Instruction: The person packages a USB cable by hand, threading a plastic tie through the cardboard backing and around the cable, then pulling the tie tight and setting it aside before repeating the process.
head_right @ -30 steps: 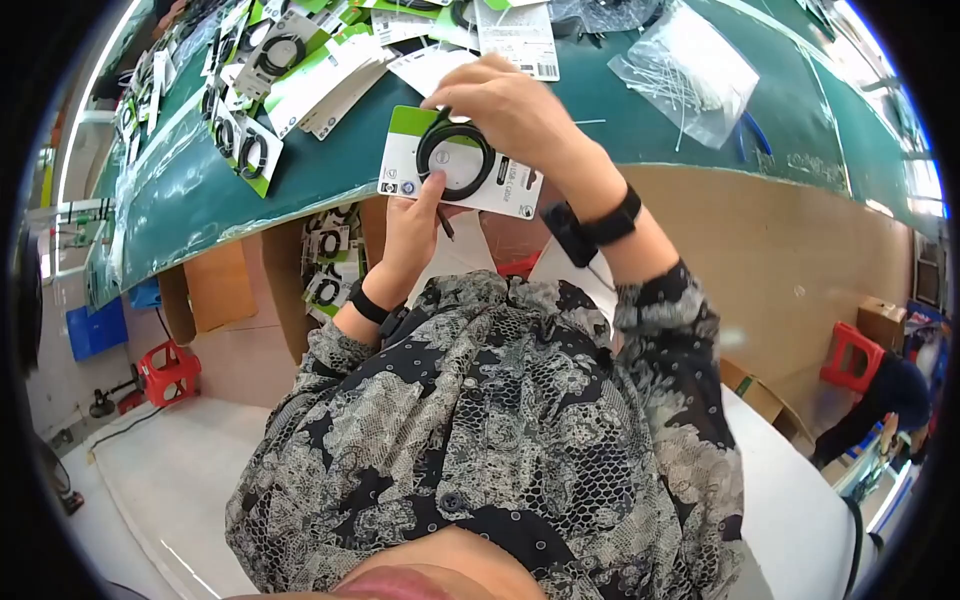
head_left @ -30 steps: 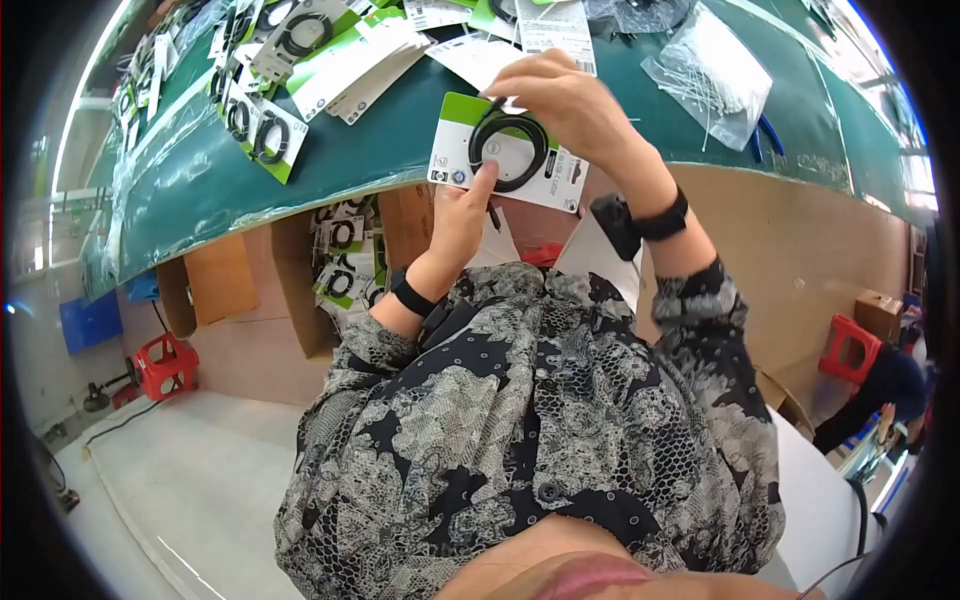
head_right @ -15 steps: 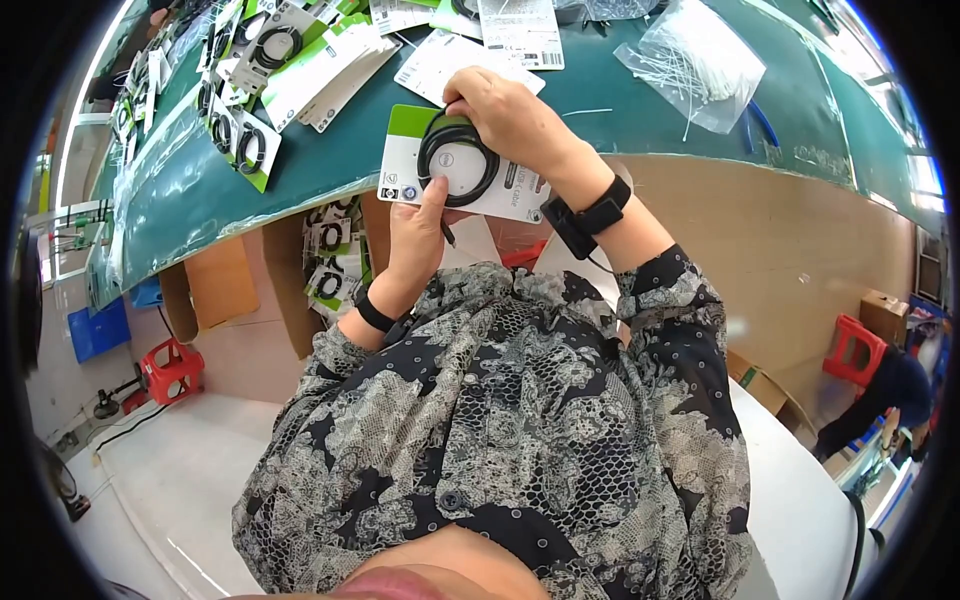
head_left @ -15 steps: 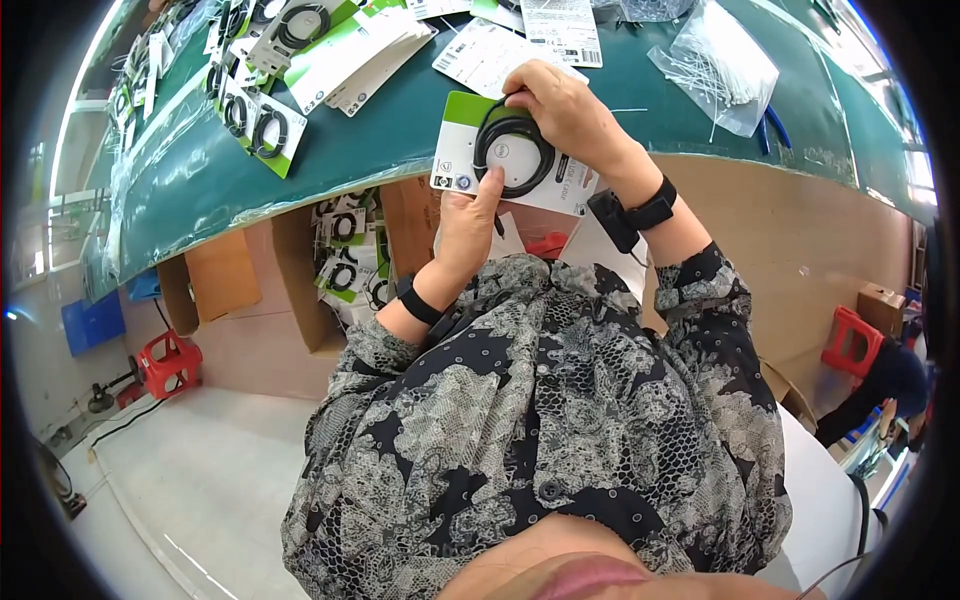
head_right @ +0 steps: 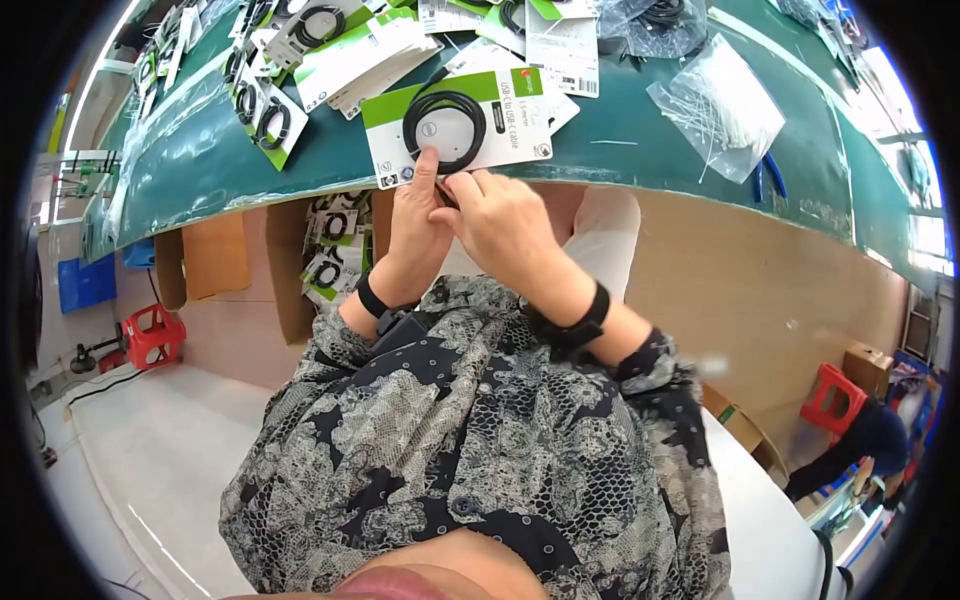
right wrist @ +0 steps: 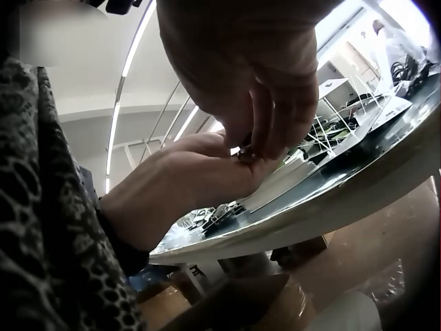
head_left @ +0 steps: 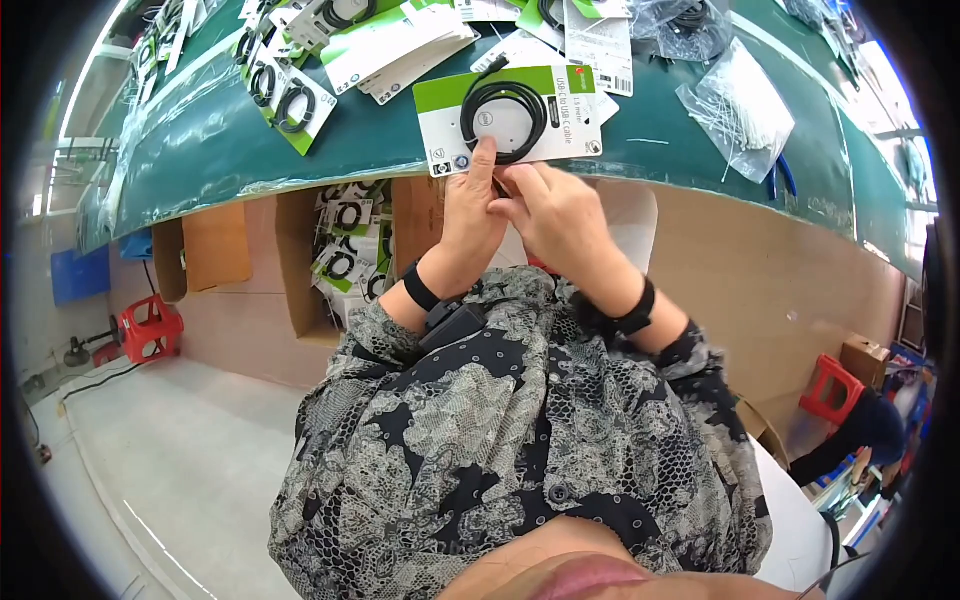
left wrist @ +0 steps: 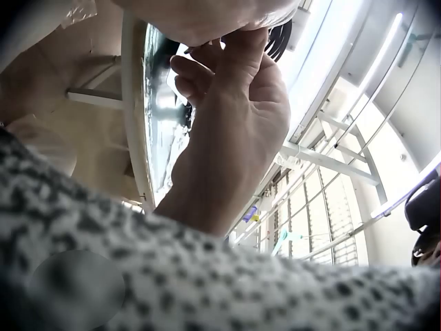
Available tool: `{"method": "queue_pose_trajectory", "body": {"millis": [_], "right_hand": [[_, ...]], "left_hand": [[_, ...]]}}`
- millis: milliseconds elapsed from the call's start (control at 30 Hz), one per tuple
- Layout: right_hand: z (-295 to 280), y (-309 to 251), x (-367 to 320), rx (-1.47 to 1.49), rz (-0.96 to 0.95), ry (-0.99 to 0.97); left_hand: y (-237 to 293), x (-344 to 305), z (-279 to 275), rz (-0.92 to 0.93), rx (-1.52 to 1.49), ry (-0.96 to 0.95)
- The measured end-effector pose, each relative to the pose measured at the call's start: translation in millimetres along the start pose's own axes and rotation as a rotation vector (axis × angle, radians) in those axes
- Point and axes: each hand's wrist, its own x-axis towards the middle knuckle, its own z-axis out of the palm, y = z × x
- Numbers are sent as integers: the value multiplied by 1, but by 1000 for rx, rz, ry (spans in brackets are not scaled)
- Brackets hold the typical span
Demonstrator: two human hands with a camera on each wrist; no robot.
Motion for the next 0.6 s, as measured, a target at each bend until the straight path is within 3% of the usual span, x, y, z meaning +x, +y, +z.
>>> {"method": "queue_pose_trajectory", "body": {"millis": [67, 167, 333, 433, 600], "right_hand": [[8, 1, -6, 68, 17, 47], [11, 4, -12, 428, 235, 4], [18, 2, -17, 405, 246, 35], [7, -4, -15, 182, 101, -2], [0, -3, -17, 29, 86, -112]], "left_hand": [[-4, -1, 1, -18, -35, 21], [-6, -9, 3, 12, 2, 22], [-5, -11, 11, 184, 93, -64], [-2, -4, 5, 198, 171, -71], [6, 1, -3, 128, 261, -70]]}}
